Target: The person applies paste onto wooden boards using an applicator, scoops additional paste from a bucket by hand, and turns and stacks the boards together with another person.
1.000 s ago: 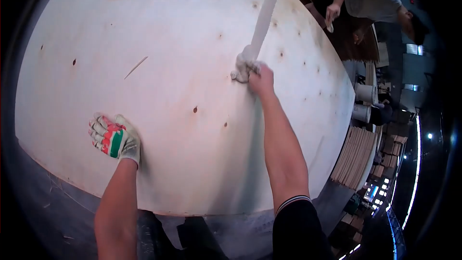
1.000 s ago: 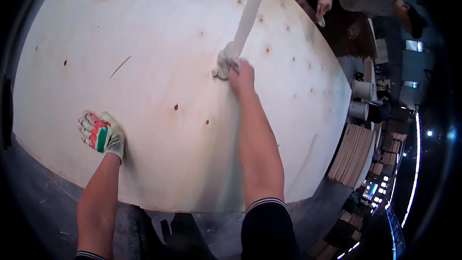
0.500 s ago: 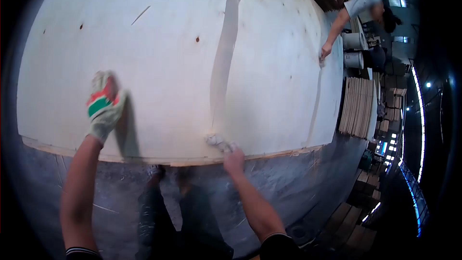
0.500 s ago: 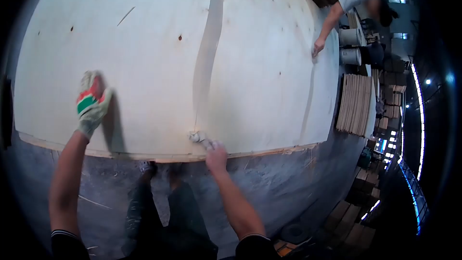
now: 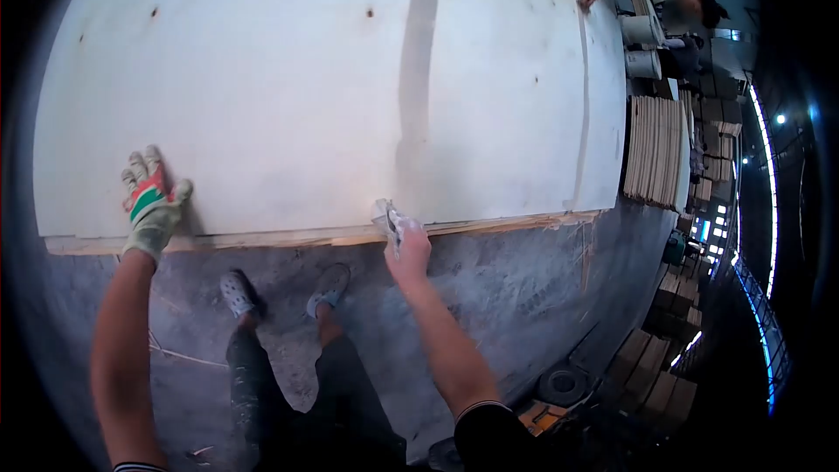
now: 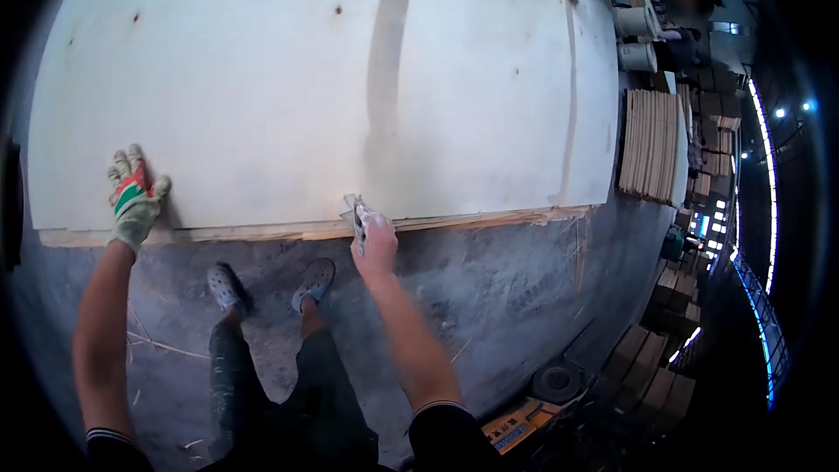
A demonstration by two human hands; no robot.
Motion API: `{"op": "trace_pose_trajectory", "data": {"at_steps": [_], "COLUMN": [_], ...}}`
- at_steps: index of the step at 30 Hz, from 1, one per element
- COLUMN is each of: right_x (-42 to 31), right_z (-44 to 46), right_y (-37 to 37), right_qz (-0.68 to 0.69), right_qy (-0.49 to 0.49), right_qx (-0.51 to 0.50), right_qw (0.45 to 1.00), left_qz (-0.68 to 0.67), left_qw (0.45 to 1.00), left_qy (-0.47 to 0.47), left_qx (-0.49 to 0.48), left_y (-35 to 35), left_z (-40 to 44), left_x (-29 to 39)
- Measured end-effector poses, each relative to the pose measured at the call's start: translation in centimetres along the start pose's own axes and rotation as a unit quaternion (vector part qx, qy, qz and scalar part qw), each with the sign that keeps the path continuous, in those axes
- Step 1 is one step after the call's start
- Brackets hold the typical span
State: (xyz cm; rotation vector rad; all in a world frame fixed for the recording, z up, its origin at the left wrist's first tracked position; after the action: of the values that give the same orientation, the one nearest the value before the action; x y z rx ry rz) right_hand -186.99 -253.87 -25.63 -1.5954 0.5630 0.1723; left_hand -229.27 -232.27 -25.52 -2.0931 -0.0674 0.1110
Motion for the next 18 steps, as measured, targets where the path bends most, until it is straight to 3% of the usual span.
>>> {"op": "trace_pose_trajectory", "data": {"at_steps": [1,2,4,6,8,9,10,11,13,14,15,16,17,18], "right_x": [-1.9,-3.8,-7.3,-11.3,-16.2,-18.5,-20.3,-18.6,-20.4,-19.9,-18.4,-18.1,-18.9,-20.5], "right_z": [-0.7,-0.8,-1.2,-2.0,-2.2,-2.0,-1.4,-0.6,4.0,5.5,6.5,7.4,6.7,5.0], "right_y": [0.8,1.7,4.6,6.1,7.4,7.2,7.6,9.4,11.0,11.3,10.8,10.8,11.2,11.4], "right_qz": [0.021,0.027,0.21,0.162,0.11,0.394,0.634,0.537,0.593,0.593,0.37,0.12,0.121,0.055], "right_qy": [0.053,0.047,0.198,0.138,0.082,0.194,0.285,0.217,0.34,0.342,0.33,0.29,0.297,0.211], "right_qx": [0.009,0.008,-0.126,-0.105,-0.091,0.014,0.121,0.121,0.239,0.242,0.185,0.109,0.106,0.065], "right_qw": [0.998,0.998,0.949,0.972,0.986,0.898,0.709,0.806,0.69,0.688,0.849,0.943,0.941,0.974], "left_qz": [-0.002,-0.014,-0.025,-0.016,-0.138,-0.265,-0.27,-0.332,-0.409,-0.424,-0.459,-0.491,-0.487,-0.409], "left_qw": [1.0,0.999,1.0,0.998,0.962,0.942,0.941,0.932,0.911,0.904,0.881,0.851,0.855,0.885], "left_qy": [0.011,0.02,0.012,0.053,0.209,0.201,0.197,0.138,0.049,0.023,0.04,0.054,0.055,0.02], "left_qx": [0.016,0.026,0.005,-0.01,-0.107,-0.046,-0.045,-0.042,0.005,0.047,0.112,0.178,0.172,0.221], "left_y": [0.0,0.0,-2.1,-2.8,-5.3,-5.6,-6.2,-7.5,-8.5,-7.5,-4.1,-1.4,-1.2,-1.6], "left_z": [-0.3,-0.5,-1.9,-1.6,-0.5,0.1,0.7,1.4,3.0,3.9,5.9,8.2,9.8,10.4], "left_x": [0.0,0.1,0.8,-0.6,-5.0,-7.8,-11.2,-15.2,-23.4,-27.8,-33.7,-38.9,-41.4,-44.0]}}
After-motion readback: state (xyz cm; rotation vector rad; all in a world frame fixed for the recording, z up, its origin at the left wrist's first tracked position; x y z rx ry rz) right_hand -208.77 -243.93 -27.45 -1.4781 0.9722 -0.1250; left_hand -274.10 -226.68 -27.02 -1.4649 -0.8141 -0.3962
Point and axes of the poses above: each hand's wrist, its own z-axis towards the middle knuckle, its own y-axis out of the palm, x = y × z, the point moved 2 cm from there along z, towards the middle knuckle, and after that the axes turned 5 degrees about -x, right-handed, at the moved point
